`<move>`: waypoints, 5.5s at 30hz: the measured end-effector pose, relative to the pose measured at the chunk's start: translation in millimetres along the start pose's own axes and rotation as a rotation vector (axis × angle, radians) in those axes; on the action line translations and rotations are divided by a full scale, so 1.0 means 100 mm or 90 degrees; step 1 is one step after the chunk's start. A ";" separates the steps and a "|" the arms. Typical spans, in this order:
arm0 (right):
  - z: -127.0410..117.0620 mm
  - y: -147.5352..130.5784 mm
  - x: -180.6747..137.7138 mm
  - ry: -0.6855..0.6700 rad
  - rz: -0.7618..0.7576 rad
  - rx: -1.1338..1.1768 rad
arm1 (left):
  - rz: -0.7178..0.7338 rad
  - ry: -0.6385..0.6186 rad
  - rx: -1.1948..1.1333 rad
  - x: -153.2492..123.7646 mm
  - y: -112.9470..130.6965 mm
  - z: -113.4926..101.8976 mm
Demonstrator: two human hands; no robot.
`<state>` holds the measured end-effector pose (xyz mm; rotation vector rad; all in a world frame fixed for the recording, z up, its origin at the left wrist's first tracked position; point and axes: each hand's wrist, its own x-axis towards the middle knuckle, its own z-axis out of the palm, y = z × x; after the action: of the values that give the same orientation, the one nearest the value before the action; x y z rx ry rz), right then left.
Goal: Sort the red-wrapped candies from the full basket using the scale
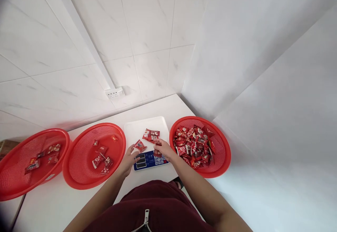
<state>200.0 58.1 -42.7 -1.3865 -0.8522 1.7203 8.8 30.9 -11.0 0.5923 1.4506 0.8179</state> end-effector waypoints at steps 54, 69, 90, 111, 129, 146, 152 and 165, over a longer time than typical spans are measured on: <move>-0.37 0.86 -1.09 0.075 -0.064 -0.324 | 0.348 -0.028 0.744 0.29 -0.15 0.06; -0.42 0.60 -0.87 0.076 -0.108 -0.338 | 0.474 -0.047 0.686 0.32 -0.06 -0.01; -0.34 0.58 -0.76 0.078 -0.095 -0.339 | 0.467 -0.069 0.842 0.70 0.08 0.10; -1.55 0.57 -0.48 0.307 0.060 -0.493 | 0.435 -0.132 0.571 -0.22 -0.65 -0.11; -1.61 0.41 -0.69 0.392 -0.011 -0.109 | 0.315 -0.209 0.548 -0.31 -0.48 -0.06; -0.57 0.09 -0.90 -0.072 -0.046 -0.195 | 0.120 -0.284 0.205 -0.48 -0.31 0.24; -0.04 0.14 -0.61 -0.116 -0.029 -0.235 | 0.016 -0.190 -0.011 -0.44 -0.20 0.28; 0.08 -0.03 0.40 0.084 -0.014 -0.435 | -0.108 -0.008 -0.192 -0.22 -0.16 -0.17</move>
<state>187.0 93.8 -57.8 -1.8886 -1.4519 1.3452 -4.2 2.0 -11.3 0.2420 1.3137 0.8759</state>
